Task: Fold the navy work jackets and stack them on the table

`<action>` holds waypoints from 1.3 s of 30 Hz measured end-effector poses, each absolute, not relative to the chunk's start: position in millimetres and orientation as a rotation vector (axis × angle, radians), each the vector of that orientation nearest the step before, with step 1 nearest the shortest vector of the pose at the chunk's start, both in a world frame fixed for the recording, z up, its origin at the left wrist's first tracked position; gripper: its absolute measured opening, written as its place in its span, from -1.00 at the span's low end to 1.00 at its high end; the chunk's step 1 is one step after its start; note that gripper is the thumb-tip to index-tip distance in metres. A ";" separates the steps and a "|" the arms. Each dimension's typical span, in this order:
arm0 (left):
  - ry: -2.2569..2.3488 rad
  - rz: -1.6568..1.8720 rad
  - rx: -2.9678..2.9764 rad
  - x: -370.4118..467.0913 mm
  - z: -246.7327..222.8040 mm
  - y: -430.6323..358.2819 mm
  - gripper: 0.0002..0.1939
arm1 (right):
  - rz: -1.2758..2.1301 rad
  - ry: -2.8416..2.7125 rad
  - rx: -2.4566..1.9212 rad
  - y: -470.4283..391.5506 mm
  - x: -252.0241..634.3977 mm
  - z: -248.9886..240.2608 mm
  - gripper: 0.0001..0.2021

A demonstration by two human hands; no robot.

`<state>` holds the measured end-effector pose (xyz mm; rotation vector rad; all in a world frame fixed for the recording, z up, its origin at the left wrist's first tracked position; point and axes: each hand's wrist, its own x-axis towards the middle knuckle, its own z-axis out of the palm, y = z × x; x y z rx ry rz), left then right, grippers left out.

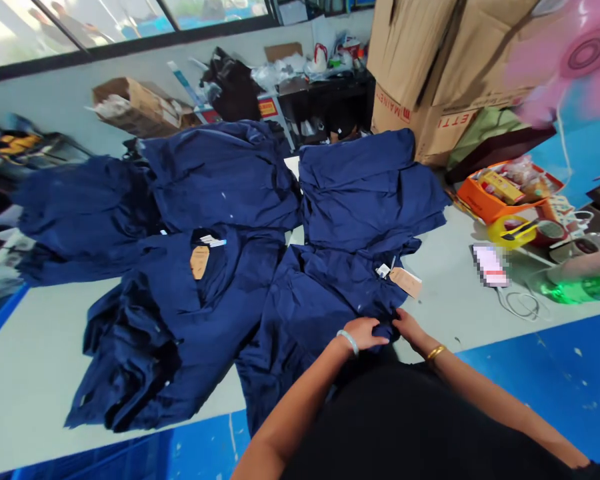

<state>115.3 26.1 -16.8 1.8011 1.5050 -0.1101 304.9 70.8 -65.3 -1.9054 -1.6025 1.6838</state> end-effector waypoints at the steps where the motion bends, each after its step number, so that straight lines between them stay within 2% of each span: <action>1: 1.519 -0.006 1.807 112.1 -12.0 37.4 -0.51 | 1.664 -1.562 -1.900 71.4 313.8 -67.5 -0.65; 3: 1.642 0.178 1.835 96.9 -2.0 66.3 -0.54 | 1.614 -1.529 -1.902 71.4 330.6 -72.1 -0.58; 6: 1.938 0.202 1.950 58.2 7.3 118.2 -0.56 | 1.490 -1.652 -1.953 72.3 348.1 -77.0 -0.55; 11: 2.227 -0.189 1.929 -10.1 -1.1 176.6 -0.35 | 1.325 -1.815 -2.010 85.3 366.7 -69.0 -0.49; 15: 2.154 -0.526 1.817 -23.2 -14.0 179.9 -0.14 | 0.930 -2.176 -2.067 120.8 394.1 -44.9 -0.50; 20: 2.003 -0.654 1.575 5.5 -22.9 156.7 -0.34 | 0.371 -2.172 -2.001 193.7 444.5 -11.6 -0.56; 23: 2.007 -0.647 1.527 13.2 -24.0 133.8 -0.37 | 0.137 -2.083 -1.939 212.5 455.7 0.4 -0.59; 25: 2.061 -0.628 1.524 11.5 -23.6 117.4 -0.40 | 0.204 -2.202 -1.777 203.9 446.1 0.4 -0.62; 28: 2.215 -0.576 1.630 5.0 -21.9 98.2 -0.52 | 0.503 -2.530 -1.388 171.7 419.4 -14.5 -0.66; 30: 2.285 -0.553 1.681 1.0 -20.3 91.5 -0.61 | 0.629 -2.632 -1.294 153.1 409.6 -29.3 -0.63; 34: 2.271 -0.575 1.536 -2.3 -18.5 88.8 -0.61 | 0.682 -2.534 -1.653 156.9 427.2 -44.1 -0.64; 37: 2.241 -0.557 1.512 0.8 -18.2 89.5 -0.58 | 0.628 -2.389 -2.005 188.8 440.4 -34.6 -0.46; 39: 2.257 -0.489 1.506 4.7 -17.0 90.5 -0.52 | 0.513 -2.354 -2.031 212.6 431.4 -26.1 -0.43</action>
